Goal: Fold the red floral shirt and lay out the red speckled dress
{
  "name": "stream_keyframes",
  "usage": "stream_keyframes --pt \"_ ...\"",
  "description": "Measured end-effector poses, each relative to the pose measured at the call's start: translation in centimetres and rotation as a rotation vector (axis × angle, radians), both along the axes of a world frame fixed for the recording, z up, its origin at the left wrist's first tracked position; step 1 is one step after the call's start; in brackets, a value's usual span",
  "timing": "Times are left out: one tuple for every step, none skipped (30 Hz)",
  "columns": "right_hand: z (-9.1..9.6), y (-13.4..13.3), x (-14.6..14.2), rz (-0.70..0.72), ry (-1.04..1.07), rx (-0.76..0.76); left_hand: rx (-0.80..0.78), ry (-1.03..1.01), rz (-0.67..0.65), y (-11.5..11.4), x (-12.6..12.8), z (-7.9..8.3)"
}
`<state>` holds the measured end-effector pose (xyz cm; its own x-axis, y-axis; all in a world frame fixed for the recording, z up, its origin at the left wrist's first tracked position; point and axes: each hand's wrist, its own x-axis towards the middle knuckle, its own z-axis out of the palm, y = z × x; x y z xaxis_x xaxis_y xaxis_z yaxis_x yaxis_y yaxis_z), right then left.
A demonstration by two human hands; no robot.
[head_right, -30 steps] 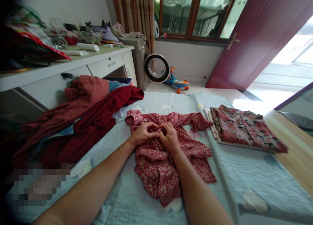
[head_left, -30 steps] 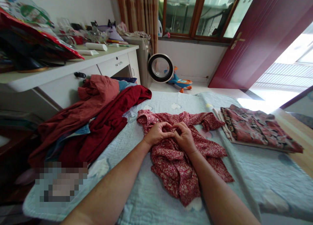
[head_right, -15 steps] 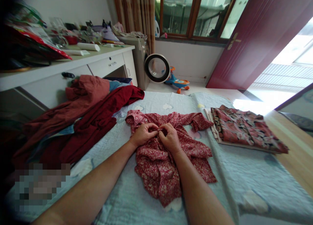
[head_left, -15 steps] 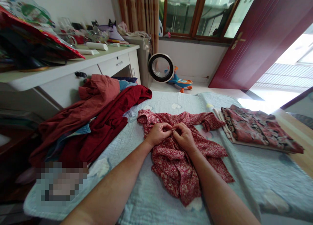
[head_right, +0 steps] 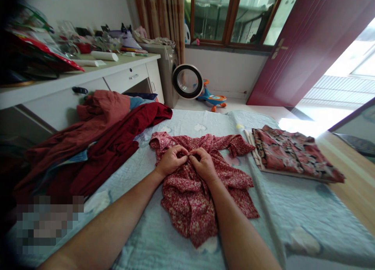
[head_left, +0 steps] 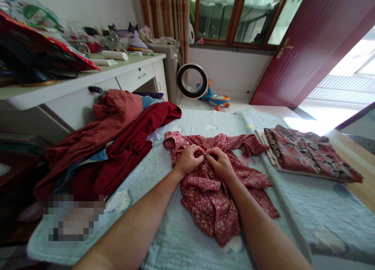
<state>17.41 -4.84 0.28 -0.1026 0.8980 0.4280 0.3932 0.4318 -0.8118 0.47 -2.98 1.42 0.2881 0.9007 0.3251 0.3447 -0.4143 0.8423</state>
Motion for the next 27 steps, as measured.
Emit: stream_keyframes --pt "-0.05 0.03 0.04 0.005 0.008 -0.012 -0.001 -0.004 -0.002 0.01 -0.03 -0.01" --pt "-0.11 0.06 0.08 0.010 0.018 -0.026 -0.003 -0.010 -0.003 0.03 -0.06 -0.02" --pt "-0.17 0.10 0.13 0.016 0.028 -0.041 -0.007 -0.016 -0.004 0.04 -0.10 -0.02" --pt "-0.25 0.15 0.17 0.020 0.039 -0.056 -0.012 -0.023 -0.004 0.05 -0.14 -0.01" --pt "-0.32 0.20 0.21 0.023 0.049 -0.072 -0.018 -0.029 -0.004 0.07 -0.18 0.00" --pt "-0.39 0.26 0.24 0.027 0.059 -0.086 -0.023 -0.035 -0.004 0.08 -0.20 0.02" --pt "-0.45 0.31 0.27 0.032 0.070 -0.100 -0.027 -0.040 -0.006 0.09 -0.23 0.04" --pt "-0.48 0.36 0.30 0.037 0.080 -0.113 -0.030 -0.044 -0.008 0.10 -0.24 0.08" --pt "-0.50 0.41 0.33 0.041 0.090 -0.124 -0.032 -0.046 -0.012 0.09 -0.24 0.11" --pt "-0.51 0.45 0.35 0.044 0.100 -0.135 -0.033 -0.047 -0.015 0.09 -0.24 0.15" --pt "-0.49 0.48 0.38 0.045 0.110 -0.144 -0.034 -0.046 -0.017 0.08 -0.24 0.20" --pt "-0.47 0.50 0.40 0.044 0.118 -0.153 -0.036 -0.044 -0.018 0.06 -0.23 0.24" --pt "-0.45 0.52 0.41 0.043 0.123 -0.160 -0.038 -0.041 -0.020 0.04 -0.22 0.29" --pt "-0.43 0.52 0.43 0.039 0.125 -0.166 -0.040 -0.038 -0.021 0.02 -0.21 0.32" --pt "-0.41 0.52 0.44 0.036 0.124 -0.169 -0.043 -0.035 -0.023 0.00 -0.21 0.35" --pt "-0.40 0.51 0.45 0.033 0.121 -0.170 -0.045 -0.032 -0.025 -0.01 -0.20 0.36" --pt "-0.40 0.50 0.46 0.029 0.118 -0.170 -0.048 -0.029 -0.027 -0.03 -0.19 0.36" --pt "-0.40 0.48 0.46 0.026 0.115 -0.170 -0.049 -0.027 -0.029 -0.04 -0.18 0.35" --pt "-0.40 0.47 0.46 0.023 0.112 -0.170 -0.051 -0.026 -0.031 -0.05 -0.17 0.33" --pt "-0.39 0.45 0.46 0.022 0.109 -0.170 -0.056 -0.027 -0.035 -0.06 -0.16 0.31" --pt "-0.39 0.44 0.47 0.021 0.106 -0.171 -0.063 -0.034 -0.040 -0.07 -0.14 0.28" --pt "-0.38 0.43 0.47 0.021 0.102 -0.173 -0.075 -0.047 -0.046 -0.08 -0.12 0.25" --pt "-0.38 0.43 0.48 0.022 0.101 -0.175 -0.091 -0.062 -0.051 -0.07 -0.10 0.22" --pt "-0.38 0.43 0.49 0.024 0.102 -0.177 -0.107 -0.077 -0.053 -0.07 -0.09 0.20" --pt "-0.38 0.44 0.50 0.027 0.105 -0.179 -0.120 -0.088 -0.055 -0.05 -0.07 0.17" --pt "-0.38 0.45 0.52 0.029 0.107 -0.182 -0.128 -0.094 -0.055 -0.02 -0.05 0.14" --pt "-0.38 0.46 0.54 0.032 0.108 -0.185 -0.132 -0.096 -0.055 0.01 -0.04 0.11"
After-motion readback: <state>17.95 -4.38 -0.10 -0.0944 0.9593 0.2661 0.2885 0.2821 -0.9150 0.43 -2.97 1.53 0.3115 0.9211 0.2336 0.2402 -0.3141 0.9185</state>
